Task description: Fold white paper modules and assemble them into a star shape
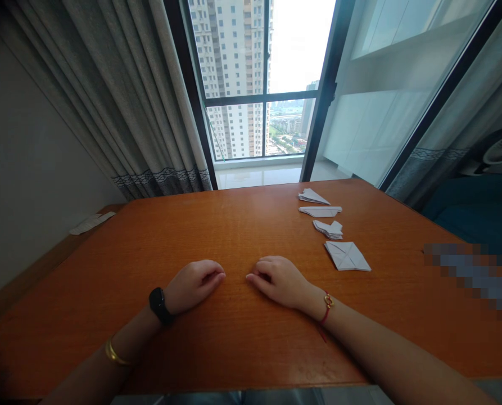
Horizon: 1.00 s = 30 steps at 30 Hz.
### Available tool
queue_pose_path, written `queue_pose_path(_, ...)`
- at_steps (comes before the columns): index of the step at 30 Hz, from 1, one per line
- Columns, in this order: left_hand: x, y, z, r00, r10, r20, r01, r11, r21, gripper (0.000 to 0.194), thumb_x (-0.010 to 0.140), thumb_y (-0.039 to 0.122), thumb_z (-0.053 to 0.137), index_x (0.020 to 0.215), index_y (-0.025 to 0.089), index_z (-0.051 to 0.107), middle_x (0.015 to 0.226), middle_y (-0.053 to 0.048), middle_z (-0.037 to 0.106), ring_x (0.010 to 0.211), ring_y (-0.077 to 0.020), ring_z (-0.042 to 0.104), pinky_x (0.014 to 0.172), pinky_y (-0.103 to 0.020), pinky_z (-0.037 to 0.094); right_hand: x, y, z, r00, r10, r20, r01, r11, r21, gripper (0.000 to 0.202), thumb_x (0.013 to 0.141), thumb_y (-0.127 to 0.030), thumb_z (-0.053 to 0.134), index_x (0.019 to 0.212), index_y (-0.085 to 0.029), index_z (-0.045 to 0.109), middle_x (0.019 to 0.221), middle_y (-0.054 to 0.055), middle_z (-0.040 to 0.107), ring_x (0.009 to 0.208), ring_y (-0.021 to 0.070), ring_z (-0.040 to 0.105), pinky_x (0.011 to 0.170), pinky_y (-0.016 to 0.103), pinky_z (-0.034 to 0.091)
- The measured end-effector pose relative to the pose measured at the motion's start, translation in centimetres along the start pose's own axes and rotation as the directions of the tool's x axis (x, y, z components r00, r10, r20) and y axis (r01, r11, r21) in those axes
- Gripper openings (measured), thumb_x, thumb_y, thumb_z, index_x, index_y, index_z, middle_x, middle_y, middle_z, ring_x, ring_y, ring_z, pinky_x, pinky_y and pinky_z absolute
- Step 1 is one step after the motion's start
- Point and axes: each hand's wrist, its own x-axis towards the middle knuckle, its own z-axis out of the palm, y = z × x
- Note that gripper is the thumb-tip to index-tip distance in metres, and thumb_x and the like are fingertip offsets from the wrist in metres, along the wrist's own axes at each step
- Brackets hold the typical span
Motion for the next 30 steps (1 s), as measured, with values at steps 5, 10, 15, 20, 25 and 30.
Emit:
queue_pose_path(5, -0.1, 0.1, -0.1, 1.0, 0.002, -0.001, -0.002, 1.0, 0.003, 0.024, 0.093, 0.03, 0.043, 0.086, 0.019, 0.063, 0.085, -0.003, 0.067, 0.077, -0.0148, 0.059, 0.069, -0.024, 0.043, 0.0, 0.1, 0.1, 1.0, -0.013, -0.007, 0.013, 1.0, 0.002, 0.031, 0.093, -0.035, 0.049, 0.069, -0.018, 0.058, 0.069, 0.003, 0.061, 0.066, 0.014, 0.054, 0.066, 0.027, 0.039)
queue_pose_path(10, -0.1, 0.0, -0.1, 1.0, 0.004, 0.0, -0.004, 1.0, 0.006, 0.024, 0.093, 0.031, 0.043, 0.087, 0.019, 0.063, 0.085, -0.003, 0.067, 0.078, -0.0152, 0.059, 0.071, -0.024, 0.044, 0.0, 0.2, 0.0, 1.0, -0.015, -0.007, 0.015, 1.0, 0.018, 0.031, 0.093, -0.035, 0.049, 0.07, -0.018, 0.059, 0.07, 0.003, 0.062, 0.067, 0.0143, 0.055, 0.066, 0.027, 0.04)
queue_pose_path(15, -0.1, 0.0, 0.0, 1.0, 0.005, 0.003, -0.005, 1.0, 0.01, 0.025, 0.094, 0.032, 0.043, 0.087, 0.019, 0.063, 0.084, -0.003, 0.067, 0.078, -0.0152, 0.06, 0.071, -0.024, 0.044, 0.0, 0.0, 0.0, 1.0, -0.006, 0.002, 0.006, 1.0, 0.014, 0.03, 0.093, -0.035, 0.05, 0.07, -0.018, 0.059, 0.07, 0.003, 0.062, 0.067, 0.0142, 0.055, 0.066, 0.027, 0.04)
queue_pose_path(20, -0.1, -0.1, 0.1, 1.0, 0.019, 0.009, -0.019, 0.999, 0.032, 0.025, 0.094, 0.032, 0.042, 0.088, 0.019, 0.063, 0.085, -0.003, 0.067, 0.078, -0.0151, 0.06, 0.07, -0.024, 0.043, 0.1, 0.0, 0.0, 1.0, -0.004, 0.006, 0.004, 1.0, 0.003, 0.03, 0.093, -0.035, 0.05, 0.069, -0.018, 0.059, 0.07, 0.003, 0.062, 0.067, 0.0142, 0.055, 0.066, 0.027, 0.04)
queue_pose_path(25, 0.0, -0.1, -0.1, 0.998, 0.051, 0.033, -0.056, 0.981, 0.187, 0.025, 0.095, 0.032, 0.041, 0.088, 0.019, 0.062, 0.083, -0.003, 0.066, 0.077, -0.0161, 0.06, 0.07, -0.026, 0.043, 0.1, -0.1, 0.0, 1.0, -0.01, 0.009, 0.01, 1.0, -0.011, 0.029, 0.093, -0.035, 0.05, 0.071, -0.018, 0.06, 0.071, 0.003, 0.063, 0.067, 0.0142, 0.055, 0.066, 0.027, 0.039)
queue_pose_path(30, 0.2, 0.5, -0.3, 0.992, 0.12, 0.026, -0.12, 0.908, 0.401, 0.027, 0.095, 0.032, 0.04, 0.081, 0.018, 0.059, 0.076, -0.005, 0.063, 0.072, -0.0172, 0.059, 0.065, -0.029, 0.041, 0.1, -1.0, 0.2, 0.996, -0.089, -0.01, 0.088, 0.994, -0.057, 0.028, 0.092, -0.033, 0.051, 0.07, -0.018, 0.06, 0.07, 0.004, 0.061, 0.068, 0.0152, 0.053, 0.067, 0.029, 0.038)
